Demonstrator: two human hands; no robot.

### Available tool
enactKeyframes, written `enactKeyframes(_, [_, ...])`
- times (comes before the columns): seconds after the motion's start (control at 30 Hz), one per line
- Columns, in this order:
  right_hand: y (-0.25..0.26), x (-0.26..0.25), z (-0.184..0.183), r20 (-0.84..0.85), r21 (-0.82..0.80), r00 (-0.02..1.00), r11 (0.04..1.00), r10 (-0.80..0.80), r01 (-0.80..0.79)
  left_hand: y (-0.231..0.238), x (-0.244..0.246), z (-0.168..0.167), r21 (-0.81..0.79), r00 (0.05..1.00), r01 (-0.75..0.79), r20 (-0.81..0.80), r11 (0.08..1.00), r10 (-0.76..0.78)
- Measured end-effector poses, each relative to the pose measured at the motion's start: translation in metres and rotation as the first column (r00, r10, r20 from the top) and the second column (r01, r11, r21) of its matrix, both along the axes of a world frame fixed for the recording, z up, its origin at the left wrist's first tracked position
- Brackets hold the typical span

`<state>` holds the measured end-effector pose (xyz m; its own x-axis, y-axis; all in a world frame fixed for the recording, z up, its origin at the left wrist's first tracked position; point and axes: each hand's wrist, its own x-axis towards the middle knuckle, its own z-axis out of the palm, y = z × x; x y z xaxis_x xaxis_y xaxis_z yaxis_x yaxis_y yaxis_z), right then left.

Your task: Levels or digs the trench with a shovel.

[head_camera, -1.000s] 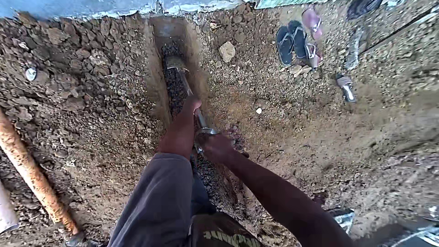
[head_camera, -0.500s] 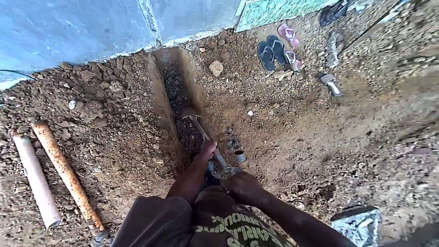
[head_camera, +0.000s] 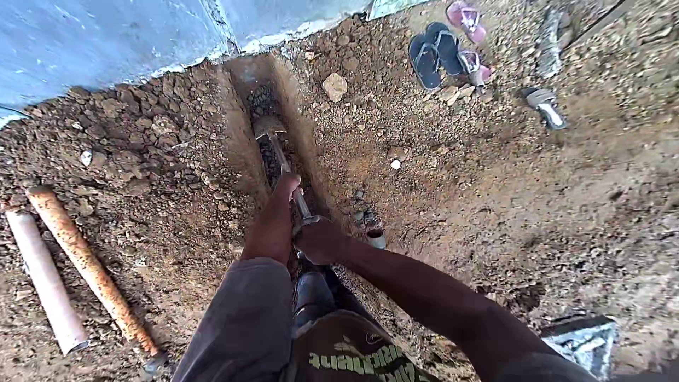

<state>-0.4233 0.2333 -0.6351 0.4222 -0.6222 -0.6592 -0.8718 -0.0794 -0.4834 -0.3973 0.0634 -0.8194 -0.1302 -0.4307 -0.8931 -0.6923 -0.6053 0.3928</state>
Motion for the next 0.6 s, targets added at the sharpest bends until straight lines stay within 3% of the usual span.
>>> enactKeyframes(0.1, [0.057,0.010,0.012,0.085,0.023,0.996,1.000,0.019,-0.021,0.066,0.022,0.007,0.051,0.999,-0.036,-0.025,0.998,0.038])
enactKeyframes(0.23, [0.098,0.003,0.064,0.052,0.096,0.995,0.991,0.089,-0.094,0.126,0.029,0.039,0.142,0.997,-0.060,-0.045,0.988,0.067])
enactKeyframes(0.33, [0.134,-0.009,0.106,0.071,0.011,0.994,0.997,0.081,-0.082,0.169,0.030,0.071,0.188,0.995,-0.078,-0.045,0.979,0.088])
enactKeyframes(0.4, [0.151,-0.018,0.127,0.068,-0.084,0.995,0.994,0.076,-0.070,0.188,0.029,0.086,0.200,0.978,-0.159,-0.103,0.967,0.182])
enactKeyframes(0.53, [0.147,-0.050,0.153,0.104,-0.265,0.990,0.956,-0.099,0.124,0.188,0.016,0.112,0.138,0.874,-0.337,-0.321,0.931,0.364])
enactKeyframes(0.57, [0.143,-0.064,0.160,0.121,-0.320,0.975,0.922,-0.187,0.216,0.185,0.004,0.140,0.114,0.859,-0.356,-0.352,0.928,0.373])
enactKeyframes(0.6, [0.140,-0.081,0.171,0.133,-0.392,0.951,0.866,-0.280,0.310,0.183,-0.015,0.189,0.104,0.875,-0.358,-0.310,0.928,0.372])
